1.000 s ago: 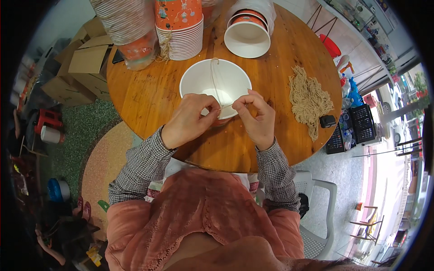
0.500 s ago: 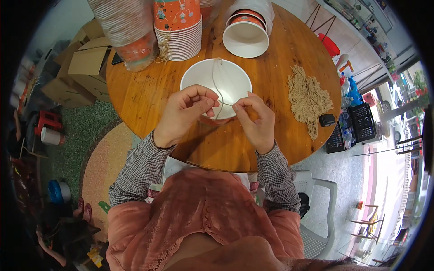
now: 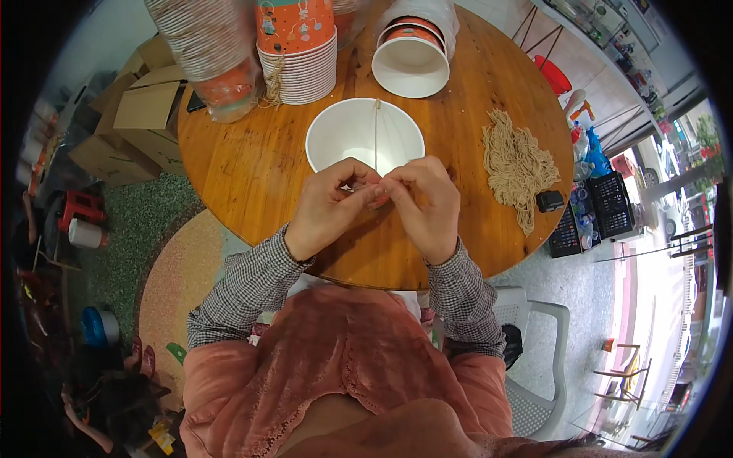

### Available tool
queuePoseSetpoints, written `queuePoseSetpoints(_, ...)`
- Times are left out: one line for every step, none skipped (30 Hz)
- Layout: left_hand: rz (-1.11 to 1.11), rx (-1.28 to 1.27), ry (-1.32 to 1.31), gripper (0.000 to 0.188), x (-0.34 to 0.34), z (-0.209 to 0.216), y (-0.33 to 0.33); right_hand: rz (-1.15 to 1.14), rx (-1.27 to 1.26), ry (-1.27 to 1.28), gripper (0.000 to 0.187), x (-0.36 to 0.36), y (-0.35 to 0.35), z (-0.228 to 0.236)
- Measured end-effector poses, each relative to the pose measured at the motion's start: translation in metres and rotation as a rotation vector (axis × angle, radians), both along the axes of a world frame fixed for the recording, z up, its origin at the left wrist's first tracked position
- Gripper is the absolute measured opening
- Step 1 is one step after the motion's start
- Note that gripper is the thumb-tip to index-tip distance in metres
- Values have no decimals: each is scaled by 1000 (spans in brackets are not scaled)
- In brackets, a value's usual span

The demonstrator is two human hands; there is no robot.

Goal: Tie a small length of string around the rim of a paper bowl.

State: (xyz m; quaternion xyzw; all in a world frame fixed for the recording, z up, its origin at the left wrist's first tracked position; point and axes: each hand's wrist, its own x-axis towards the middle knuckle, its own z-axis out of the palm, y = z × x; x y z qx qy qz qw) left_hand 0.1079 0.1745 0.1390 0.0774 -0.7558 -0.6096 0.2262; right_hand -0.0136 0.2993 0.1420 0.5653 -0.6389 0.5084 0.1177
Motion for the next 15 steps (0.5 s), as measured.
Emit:
queuePoseSetpoints(4, 70, 43, 11, -1, -3, -1, 35, 23, -167, 7, 2, -2, 4)
queuePoseSetpoints(4, 141, 86, 10, -2, -5, -1, 66, 46, -333, 7, 2, -3, 7)
queuePoseSetpoints(3, 140, 87, 10, -3, -5, -2, 65, 45, -332, 7, -1, -5, 6)
queuePoseSetpoints(6, 137, 95, 10, -3, -5, -5, 169, 75, -557, 12, -5, -6, 5)
queuePoseSetpoints(10, 134, 103, 10, -3, -5, -6, 275, 105, -782, 17, -7, -7, 4)
queuePoseSetpoints(8, 133, 103, 10, -3, -5, -6, 274, 104, -781, 17, -7, -8, 5)
queuePoseSetpoints(-4, 221, 120, 10, -2, -4, -6, 309, 183, -783, 20, -7, -8, 5)
queuePoseSetpoints(-14, 310, 137, 10, -2, -4, -6, 345, 264, -784, 23, -6, -9, 5)
queuePoseSetpoints(-14, 310, 138, 10, -2, -3, -6, 357, 275, -808, 22, -5, -9, 5)
queuePoseSetpoints(-1, 301, 144, 10, -2, -2, -6, 357, 276, -808, 22, -5, -9, 3)
queuePoseSetpoints(14, 293, 150, 10, -2, -2, -7, 359, 277, -824, 21, -5, -9, 0)
queuePoseSetpoints(15, 294, 150, 10, -1, -4, -8, 360, 278, -841, 20, -4, -9, -1)
queuePoseSetpoints(11, 285, 150, 10, -1, -7, -10, 361, 280, -841, 20, -4, -9, -1)
queuePoseSetpoints(4, 276, 148, 10, -1, -8, -11, 335, 295, -876, 17, -3, -8, -1)
queuePoseSetpoints(3, 278, 148, 10, -1, -7, -10, 308, 311, -911, 14, -2, -8, 0)
